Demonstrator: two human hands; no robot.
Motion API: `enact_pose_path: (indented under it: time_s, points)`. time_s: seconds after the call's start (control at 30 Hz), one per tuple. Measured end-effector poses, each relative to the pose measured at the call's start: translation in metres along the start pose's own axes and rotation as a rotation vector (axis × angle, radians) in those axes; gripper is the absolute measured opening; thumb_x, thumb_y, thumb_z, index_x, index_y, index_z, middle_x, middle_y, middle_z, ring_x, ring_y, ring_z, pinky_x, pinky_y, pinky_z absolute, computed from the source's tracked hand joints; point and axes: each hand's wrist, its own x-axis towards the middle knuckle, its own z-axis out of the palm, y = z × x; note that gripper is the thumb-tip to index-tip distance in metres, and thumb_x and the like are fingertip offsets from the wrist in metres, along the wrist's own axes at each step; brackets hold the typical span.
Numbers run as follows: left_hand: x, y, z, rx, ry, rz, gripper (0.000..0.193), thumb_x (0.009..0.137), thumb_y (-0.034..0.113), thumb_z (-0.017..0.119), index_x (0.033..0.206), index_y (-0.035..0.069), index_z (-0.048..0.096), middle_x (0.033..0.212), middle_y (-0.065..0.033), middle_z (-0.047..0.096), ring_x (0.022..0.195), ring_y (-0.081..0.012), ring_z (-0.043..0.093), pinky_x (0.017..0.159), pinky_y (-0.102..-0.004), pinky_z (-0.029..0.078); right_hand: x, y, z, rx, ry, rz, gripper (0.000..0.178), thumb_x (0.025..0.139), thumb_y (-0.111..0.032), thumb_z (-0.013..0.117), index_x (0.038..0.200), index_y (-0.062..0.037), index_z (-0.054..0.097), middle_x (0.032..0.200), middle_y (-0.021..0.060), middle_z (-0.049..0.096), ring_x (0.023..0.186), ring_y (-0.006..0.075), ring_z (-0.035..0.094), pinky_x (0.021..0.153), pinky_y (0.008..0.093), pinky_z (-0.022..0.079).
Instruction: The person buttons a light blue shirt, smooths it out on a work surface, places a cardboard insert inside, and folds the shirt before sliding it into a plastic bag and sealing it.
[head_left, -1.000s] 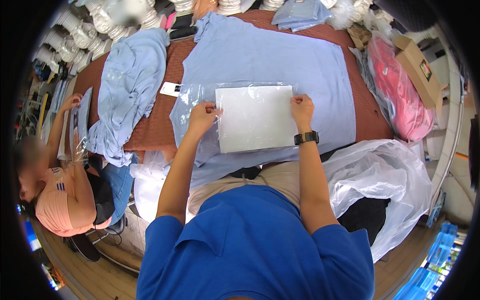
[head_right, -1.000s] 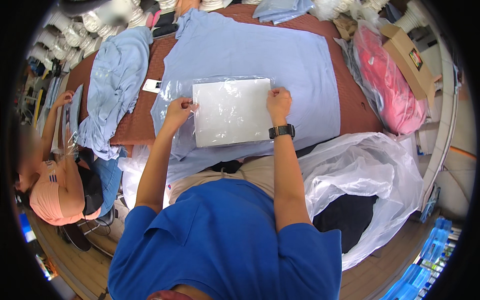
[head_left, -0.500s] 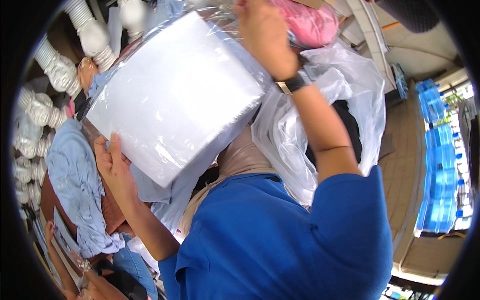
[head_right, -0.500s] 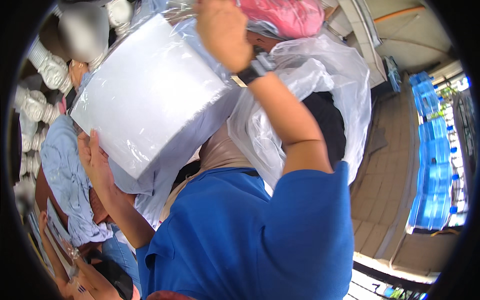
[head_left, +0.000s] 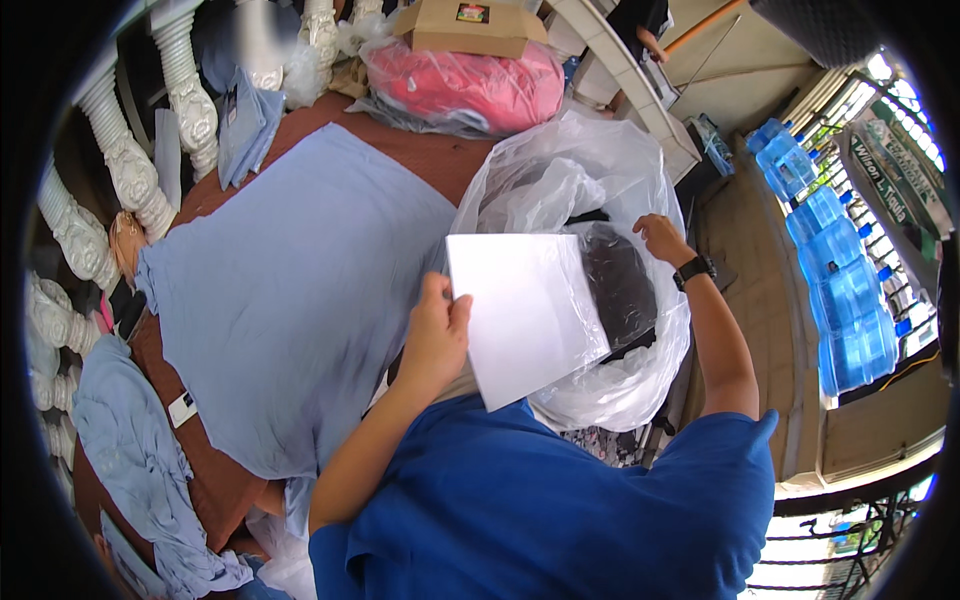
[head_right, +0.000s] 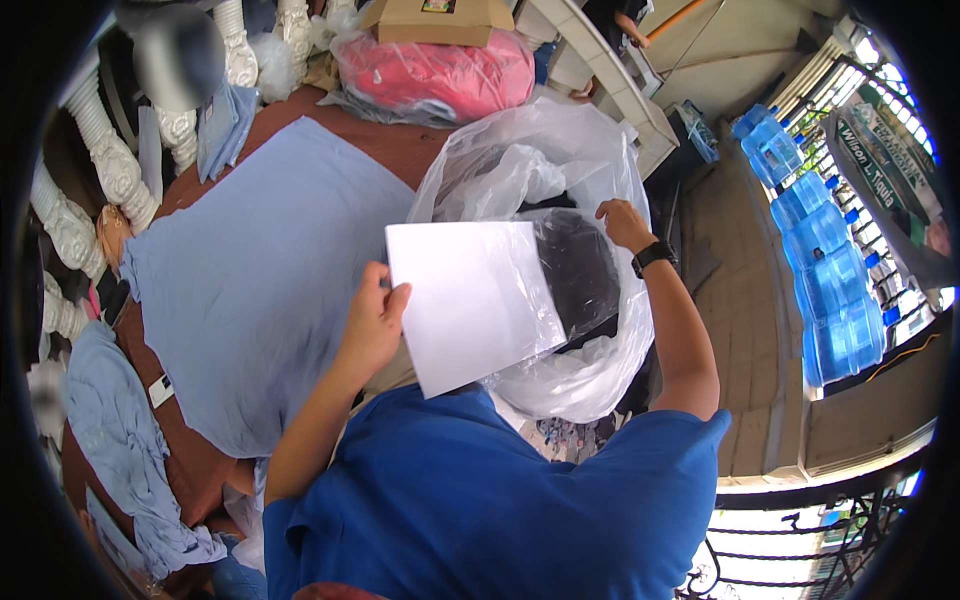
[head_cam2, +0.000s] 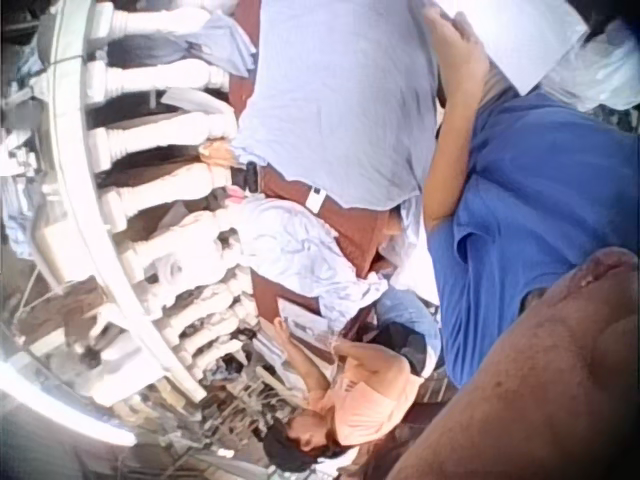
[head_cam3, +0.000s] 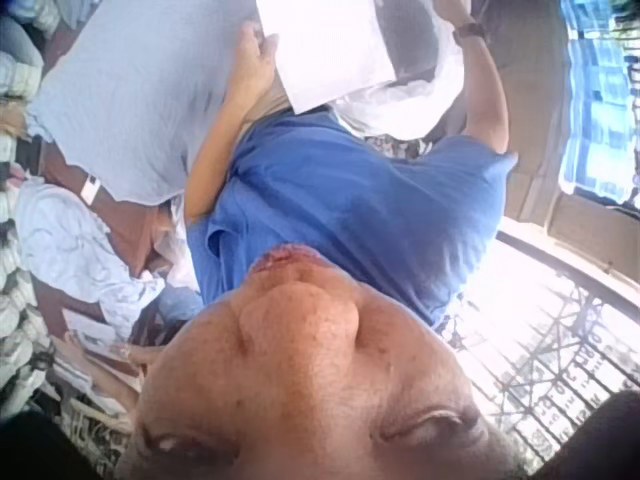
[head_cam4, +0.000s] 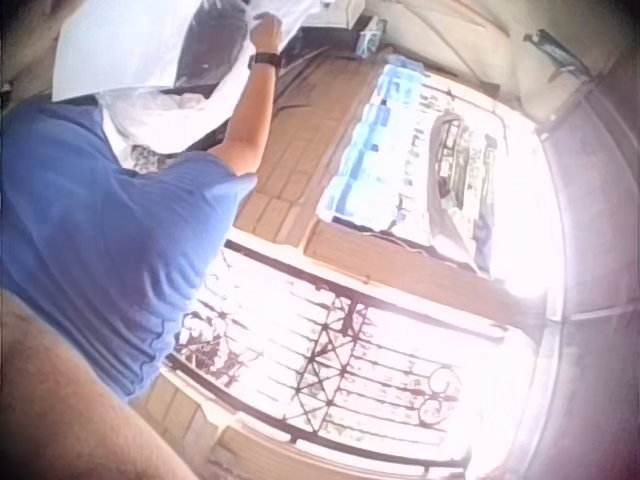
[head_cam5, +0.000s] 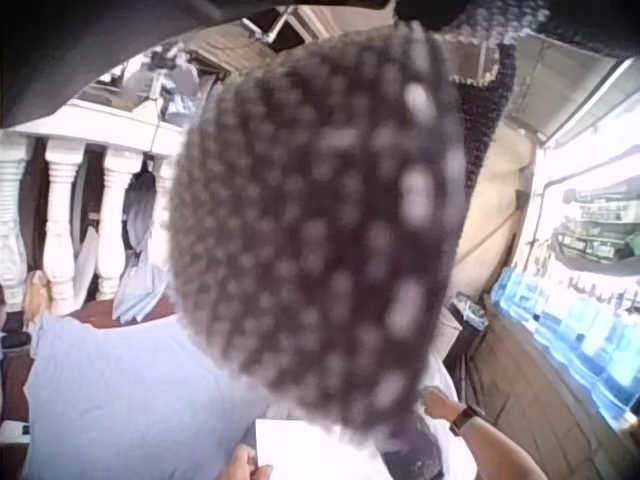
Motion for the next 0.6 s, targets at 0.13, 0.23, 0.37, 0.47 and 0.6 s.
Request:
enact_pose_path:
  time_s: [0.13,0.23,0.37,0.47,0.6]
  points:
    - [-0.016,-0.033,-0.043,0.03,0.134,0.007,0.017,0.104,0.014,0.054,0.113,0.002,0.046,0.077,-0.0101,0.068,0.067,-0.0115,0.06,0.058,-0.0297,0.046,0.029,-0.029,0.015,-0.109,-0.009,-0.13,0.034,0.079,0.007,0.061,0.108,-0.0103,0.066,0.109,0.0124,0.064,0.107,0.0354,0.064,0.089,0.0466,0.053]
    - [-0.036,-0.031,-0.089,-0.086,0.161,-0.031,0.018,0.104,0.015,0.055,0.116,0.004,0.047,0.08,-0.0085,0.068,0.068,-0.0085,0.06,0.057,-0.0267,0.047,0.048,-0.014,0.036,-0.224,0.152,-0.305,0.031,0.079,0.006,0.058,0.106,-0.0093,0.063,0.104,0.0109,0.065,0.099,0.0331,0.066,0.083,0.0432,0.053]
    - [-0.075,-0.02,-0.147,-0.133,0.392,-0.213,0.02,0.104,0.021,0.056,0.115,0.006,0.05,0.082,-0.0054,0.066,0.07,-0.0085,0.06,0.063,-0.0251,0.049,0.088,-0.011,0.061,-0.309,0.286,-0.362,0.028,0.08,0.001,0.058,0.103,-0.0089,0.068,0.102,0.0131,0.068,0.099,0.032,0.065,0.088,0.0428,0.051]
    - [-0.097,-0.037,-0.181,-0.186,0.442,-0.199,0.02,0.104,0.021,0.056,0.117,0.007,0.051,0.088,-0.0044,0.066,0.073,-0.008,0.061,0.067,-0.0251,0.052,0.093,0.011,0.067,-0.174,0.225,-0.221,0.029,0.079,0.001,0.059,0.105,-0.007,0.07,0.102,0.0164,0.068,0.105,0.0342,0.064,0.091,0.0457,0.05]
    - [-0.137,-0.061,-0.21,-0.212,0.638,-0.21,0.024,0.103,0.021,0.058,0.123,0.008,0.053,0.112,-0.0019,0.063,0.098,-0.0072,0.062,0.083,-0.0266,0.052,0.075,-0.028,0.051,-0.2,0.312,-0.024,0.028,0.085,-0.01,0.057,0.109,-0.0101,0.073,0.113,0.0198,0.066,0.11,0.0414,0.061,0.095,0.0495,0.05]
